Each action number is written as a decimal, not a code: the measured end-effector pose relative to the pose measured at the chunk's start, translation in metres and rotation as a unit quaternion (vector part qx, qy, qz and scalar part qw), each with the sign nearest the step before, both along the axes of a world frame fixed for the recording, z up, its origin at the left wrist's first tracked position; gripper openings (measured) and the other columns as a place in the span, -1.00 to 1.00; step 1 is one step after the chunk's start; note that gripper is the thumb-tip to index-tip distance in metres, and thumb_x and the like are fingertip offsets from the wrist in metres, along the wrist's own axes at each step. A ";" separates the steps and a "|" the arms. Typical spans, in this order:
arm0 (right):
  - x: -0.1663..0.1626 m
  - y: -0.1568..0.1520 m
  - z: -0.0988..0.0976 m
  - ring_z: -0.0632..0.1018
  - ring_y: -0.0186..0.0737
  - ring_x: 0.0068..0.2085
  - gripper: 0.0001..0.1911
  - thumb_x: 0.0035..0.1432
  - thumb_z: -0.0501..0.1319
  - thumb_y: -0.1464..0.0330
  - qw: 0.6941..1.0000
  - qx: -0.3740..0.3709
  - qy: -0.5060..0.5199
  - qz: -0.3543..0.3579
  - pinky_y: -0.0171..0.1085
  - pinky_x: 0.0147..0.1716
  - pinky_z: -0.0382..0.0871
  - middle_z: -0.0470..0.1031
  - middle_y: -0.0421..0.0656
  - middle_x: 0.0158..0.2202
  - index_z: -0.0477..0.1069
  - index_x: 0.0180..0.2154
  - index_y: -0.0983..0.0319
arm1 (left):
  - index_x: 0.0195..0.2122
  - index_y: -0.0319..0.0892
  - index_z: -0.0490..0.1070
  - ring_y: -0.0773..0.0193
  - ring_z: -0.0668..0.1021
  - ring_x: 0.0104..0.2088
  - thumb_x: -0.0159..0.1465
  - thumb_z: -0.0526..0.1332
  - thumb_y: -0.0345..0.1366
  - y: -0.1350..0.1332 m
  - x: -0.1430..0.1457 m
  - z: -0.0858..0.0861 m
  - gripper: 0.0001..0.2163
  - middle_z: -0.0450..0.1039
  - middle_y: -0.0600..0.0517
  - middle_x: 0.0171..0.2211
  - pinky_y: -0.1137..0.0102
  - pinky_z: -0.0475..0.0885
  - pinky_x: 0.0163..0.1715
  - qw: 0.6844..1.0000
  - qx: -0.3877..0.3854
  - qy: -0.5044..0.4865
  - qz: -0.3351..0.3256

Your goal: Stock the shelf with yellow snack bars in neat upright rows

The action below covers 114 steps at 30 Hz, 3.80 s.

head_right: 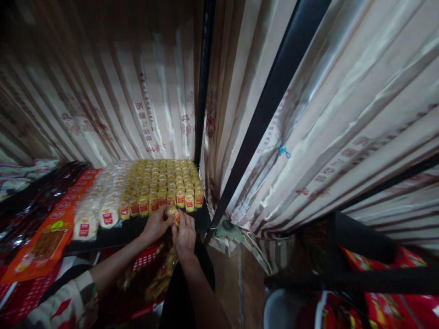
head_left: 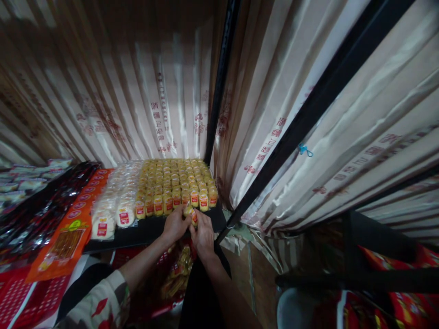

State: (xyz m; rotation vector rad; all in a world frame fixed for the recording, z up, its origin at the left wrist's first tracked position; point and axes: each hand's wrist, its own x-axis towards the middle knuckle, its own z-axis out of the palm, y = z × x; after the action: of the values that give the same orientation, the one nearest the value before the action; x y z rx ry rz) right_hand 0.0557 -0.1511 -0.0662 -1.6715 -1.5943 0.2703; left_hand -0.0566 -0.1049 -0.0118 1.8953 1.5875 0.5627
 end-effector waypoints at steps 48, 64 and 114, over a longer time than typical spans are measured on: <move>0.030 0.029 -0.039 0.36 -0.10 -0.02 -0.51 0.16 -0.02 0.45 0.992 0.090 -0.055 -0.075 -0.06 -0.02 0.35 0.28 0.03 -0.06 0.16 0.15 0.24 | -0.08 -0.16 0.26 0.24 0.44 -0.13 0.28 0.01 -0.42 0.026 0.028 -0.047 -0.79 0.17 -0.06 -0.10 0.35 0.45 -0.18 0.960 0.264 0.072 -0.059; 0.030 0.030 -0.036 0.38 -0.13 -0.05 -0.49 0.14 -0.04 0.46 0.992 0.088 -0.043 -0.075 -0.08 -0.07 0.38 0.28 0.01 -0.05 0.18 0.15 0.20 | 0.06 -0.15 0.26 0.26 0.40 -0.04 0.26 -0.04 -0.46 0.011 0.026 -0.079 -0.65 0.26 -0.06 -0.05 0.33 0.40 -0.04 0.969 0.223 0.028 -0.101; 0.050 0.065 -0.020 0.06 -0.07 0.27 -0.38 0.24 -0.16 0.16 0.979 0.053 0.153 -0.125 0.04 0.20 -0.05 0.02 0.14 0.26 -0.02 0.22 0.39 | 0.20 -0.28 0.10 0.09 0.17 0.22 0.22 -0.03 -0.45 0.008 0.043 -0.071 -0.52 0.08 -0.10 0.24 0.15 0.16 0.18 0.933 0.271 0.120 -0.205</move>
State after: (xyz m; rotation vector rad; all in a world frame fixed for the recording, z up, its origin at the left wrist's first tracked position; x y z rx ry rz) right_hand 0.1055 -0.0862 -0.0858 -1.6382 -1.1408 0.2919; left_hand -0.0131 -0.0967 -0.0831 2.7118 1.1817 0.6468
